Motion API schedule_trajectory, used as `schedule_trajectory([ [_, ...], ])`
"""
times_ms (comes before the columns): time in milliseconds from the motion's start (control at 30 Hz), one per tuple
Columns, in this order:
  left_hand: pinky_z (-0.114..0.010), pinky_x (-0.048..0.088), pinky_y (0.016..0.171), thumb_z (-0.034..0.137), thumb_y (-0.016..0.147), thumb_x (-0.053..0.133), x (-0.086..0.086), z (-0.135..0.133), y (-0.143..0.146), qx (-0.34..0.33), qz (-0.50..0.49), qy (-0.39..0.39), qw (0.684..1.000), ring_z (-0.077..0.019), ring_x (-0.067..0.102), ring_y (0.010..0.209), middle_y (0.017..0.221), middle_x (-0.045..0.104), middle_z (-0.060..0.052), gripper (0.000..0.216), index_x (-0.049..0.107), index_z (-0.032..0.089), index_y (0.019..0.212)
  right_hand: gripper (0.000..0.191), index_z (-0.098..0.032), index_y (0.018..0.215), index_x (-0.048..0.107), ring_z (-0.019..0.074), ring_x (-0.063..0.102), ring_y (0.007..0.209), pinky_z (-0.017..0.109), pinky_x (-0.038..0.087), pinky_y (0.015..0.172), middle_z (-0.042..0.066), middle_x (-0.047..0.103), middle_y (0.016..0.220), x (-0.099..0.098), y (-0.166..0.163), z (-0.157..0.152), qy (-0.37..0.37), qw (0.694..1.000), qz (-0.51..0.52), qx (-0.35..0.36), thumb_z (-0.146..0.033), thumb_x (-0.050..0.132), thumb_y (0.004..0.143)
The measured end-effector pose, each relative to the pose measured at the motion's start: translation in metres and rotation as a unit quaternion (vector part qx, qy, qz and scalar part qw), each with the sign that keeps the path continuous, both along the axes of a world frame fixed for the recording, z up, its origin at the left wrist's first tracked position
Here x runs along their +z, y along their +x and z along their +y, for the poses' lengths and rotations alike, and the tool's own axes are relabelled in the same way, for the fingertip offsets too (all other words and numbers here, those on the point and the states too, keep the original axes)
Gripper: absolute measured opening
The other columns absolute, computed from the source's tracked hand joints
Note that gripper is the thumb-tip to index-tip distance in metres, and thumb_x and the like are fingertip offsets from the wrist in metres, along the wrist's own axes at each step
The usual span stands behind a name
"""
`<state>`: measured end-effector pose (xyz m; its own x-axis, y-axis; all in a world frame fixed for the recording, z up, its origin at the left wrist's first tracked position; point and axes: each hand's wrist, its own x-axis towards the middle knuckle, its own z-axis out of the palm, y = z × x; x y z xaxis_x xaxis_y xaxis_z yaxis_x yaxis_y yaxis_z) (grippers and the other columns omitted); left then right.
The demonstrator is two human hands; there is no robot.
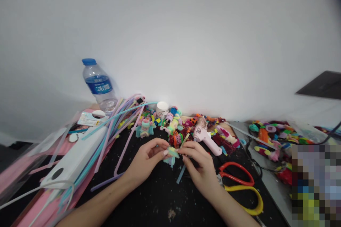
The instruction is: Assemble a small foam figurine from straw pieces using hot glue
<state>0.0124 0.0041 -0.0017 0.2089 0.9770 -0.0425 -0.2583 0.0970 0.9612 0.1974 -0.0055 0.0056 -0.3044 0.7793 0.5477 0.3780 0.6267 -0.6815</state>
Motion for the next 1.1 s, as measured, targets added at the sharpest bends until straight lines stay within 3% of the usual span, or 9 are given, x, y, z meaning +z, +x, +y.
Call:
schedule_trajectory([
  [133,-0.029,0.051,0.077,0.02,0.074,0.069,-0.003,0.0014,-0.002,0.006,-0.023,-0.007,1.0,-0.0172,0.061,0.082,0.083,0.064,-0.001,0.011,0.065,0.018,0.084,0.027,-0.021,0.108,0.059,0.0198,0.057,0.097,0.035,0.049,0.083,0.009,0.058,0.104,-0.0003,0.0007,-0.0014,0.023,0.999,-0.029,-0.011,-0.013,0.051,0.084],
  [333,-0.025,0.051,0.079,0.02,0.075,0.069,-0.0043,-0.0003,-0.0025,0.0,-0.051,-0.041,0.998,-0.013,0.06,0.083,0.085,0.062,0.001,0.012,0.063,0.019,0.085,0.031,-0.022,0.111,0.058,0.0186,0.057,0.096,0.033,0.049,0.083,0.008,0.061,0.104,-0.0051,0.0008,0.0006,0.082,0.995,-0.058,-0.021,-0.009,0.057,0.083],
  [767,-0.022,0.052,0.077,0.02,0.075,0.07,-0.005,-0.001,-0.0015,-0.029,-0.074,-0.084,0.993,-0.0096,0.062,0.079,0.087,0.06,0.003,0.015,0.061,0.018,0.087,0.028,-0.02,0.103,0.06,0.0168,0.06,0.088,0.03,0.05,0.078,0.006,0.067,0.096,-0.0013,-0.0018,-0.0001,0.066,0.997,-0.026,-0.006,-0.004,0.058,0.081],
  [933,-0.024,0.05,0.079,0.022,0.076,0.069,-0.007,-0.0001,-0.0013,-0.034,-0.049,-0.043,0.997,-0.0109,0.06,0.082,0.086,0.06,0.002,0.016,0.06,0.019,0.089,0.023,-0.021,0.099,0.062,0.016,0.061,0.079,0.028,0.051,0.07,0.004,0.068,0.088,-0.0034,-0.001,-0.0003,0.045,0.999,-0.009,-0.017,-0.006,0.057,0.082],
  [1100,-0.023,0.049,0.077,0.018,0.077,0.066,-0.0076,0.0,-0.0025,-0.029,0.033,0.066,0.997,-0.0129,0.059,0.084,0.089,0.061,0.0,0.017,0.061,0.02,0.093,0.021,-0.022,0.099,0.063,0.0163,0.061,0.078,0.029,0.05,0.07,0.004,0.067,0.085,-0.0045,-0.0004,0.0004,0.017,0.999,0.017,-0.025,-0.009,0.056,0.083],
])
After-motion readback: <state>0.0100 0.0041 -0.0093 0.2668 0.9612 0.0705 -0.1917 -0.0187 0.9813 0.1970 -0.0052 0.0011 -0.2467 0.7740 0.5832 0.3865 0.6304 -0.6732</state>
